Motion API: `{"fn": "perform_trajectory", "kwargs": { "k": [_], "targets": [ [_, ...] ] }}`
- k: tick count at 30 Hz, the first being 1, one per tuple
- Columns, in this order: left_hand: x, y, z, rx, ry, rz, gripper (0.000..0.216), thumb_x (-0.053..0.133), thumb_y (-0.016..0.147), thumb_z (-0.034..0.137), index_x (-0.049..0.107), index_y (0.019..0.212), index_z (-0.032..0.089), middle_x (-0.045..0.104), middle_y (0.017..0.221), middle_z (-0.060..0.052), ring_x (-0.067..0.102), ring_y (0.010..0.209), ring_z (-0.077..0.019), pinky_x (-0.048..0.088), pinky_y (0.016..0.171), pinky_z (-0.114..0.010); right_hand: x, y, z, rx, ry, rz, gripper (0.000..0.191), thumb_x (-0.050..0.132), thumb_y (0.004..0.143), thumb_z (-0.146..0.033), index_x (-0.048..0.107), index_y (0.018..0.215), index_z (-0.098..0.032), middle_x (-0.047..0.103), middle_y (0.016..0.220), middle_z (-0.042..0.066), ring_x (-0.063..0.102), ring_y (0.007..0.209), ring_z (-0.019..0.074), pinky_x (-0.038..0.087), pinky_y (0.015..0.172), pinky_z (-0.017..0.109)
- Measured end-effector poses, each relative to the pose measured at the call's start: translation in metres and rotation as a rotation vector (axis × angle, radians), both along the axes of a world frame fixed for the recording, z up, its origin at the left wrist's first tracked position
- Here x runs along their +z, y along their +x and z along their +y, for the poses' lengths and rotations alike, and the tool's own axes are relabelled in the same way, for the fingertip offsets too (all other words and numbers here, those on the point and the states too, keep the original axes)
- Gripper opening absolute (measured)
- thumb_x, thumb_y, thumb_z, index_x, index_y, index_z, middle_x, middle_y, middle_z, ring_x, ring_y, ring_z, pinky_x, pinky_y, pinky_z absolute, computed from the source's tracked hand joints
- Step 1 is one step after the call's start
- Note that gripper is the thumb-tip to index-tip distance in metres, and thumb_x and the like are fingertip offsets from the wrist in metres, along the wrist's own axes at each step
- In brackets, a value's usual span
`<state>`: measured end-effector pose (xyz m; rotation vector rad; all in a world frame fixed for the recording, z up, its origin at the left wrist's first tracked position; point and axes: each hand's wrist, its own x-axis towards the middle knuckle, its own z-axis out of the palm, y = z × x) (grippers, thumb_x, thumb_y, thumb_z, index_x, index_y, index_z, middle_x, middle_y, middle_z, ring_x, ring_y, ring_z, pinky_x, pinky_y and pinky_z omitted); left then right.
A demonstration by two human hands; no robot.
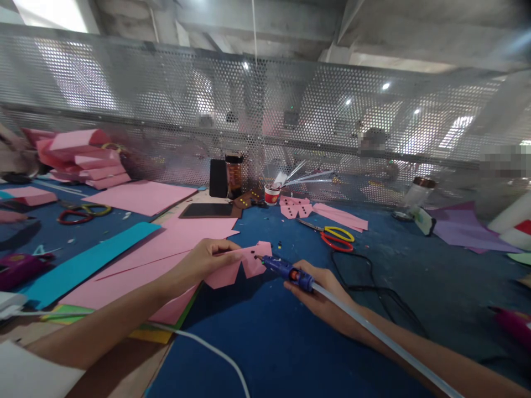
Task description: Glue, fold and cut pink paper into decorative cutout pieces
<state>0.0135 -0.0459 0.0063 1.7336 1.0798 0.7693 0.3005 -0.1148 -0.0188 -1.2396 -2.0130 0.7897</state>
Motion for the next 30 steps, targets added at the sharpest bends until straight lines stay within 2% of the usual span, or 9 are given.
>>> {"fn": "perform_trajectory", "kwargs": {
  "k": [8, 16, 30],
  "targets": [
    [-0.0005, 0.0003, 0.0009, 0.0, 0.027, 0.006, 0.04, 0.068, 0.081, 0.055, 0.078, 0.092, 0.017, 0.075, 0.092, -0.005, 0.063, 0.086, -0.0222, 0.046, 0.072, -0.026, 0.0006, -0.0003, 0.0008, 0.01, -0.002, -0.002, 0.022, 0.057, 0.094, -0.042, 0.053, 0.094, -0.021, 0.047, 0.067, -0.006, 0.039, 0.055, 0.0092, 0.032, 0.05, 0.02],
    [-0.0016, 0.0005, 0.0011, 0.011, 0.02, -0.001, 0.041, 0.07, 0.079, 0.056, 0.078, 0.09, 0.018, 0.075, 0.089, -0.005, 0.064, 0.082, -0.0217, 0.047, 0.07, -0.026, 0.001, -0.0002, 0.0003, 0.0, 0.043, -0.025, 0.019, 0.059, 0.093, -0.039, 0.054, 0.094, -0.021, 0.05, 0.067, -0.005, 0.043, 0.056, 0.0099, 0.033, 0.051, 0.021],
    [-0.0001, 0.0004, 0.0006, -0.012, 0.021, 0.006, 0.042, 0.068, 0.079, 0.057, 0.078, 0.092, 0.018, 0.076, 0.093, -0.006, 0.064, 0.088, -0.0238, 0.047, 0.073, -0.027, 0.0017, -0.0012, 0.0, 0.002, 0.053, -0.027, 0.018, 0.06, 0.091, -0.039, 0.056, 0.092, -0.021, 0.052, 0.068, -0.004, 0.044, 0.056, 0.01, 0.034, 0.05, 0.02]
  ]
}}
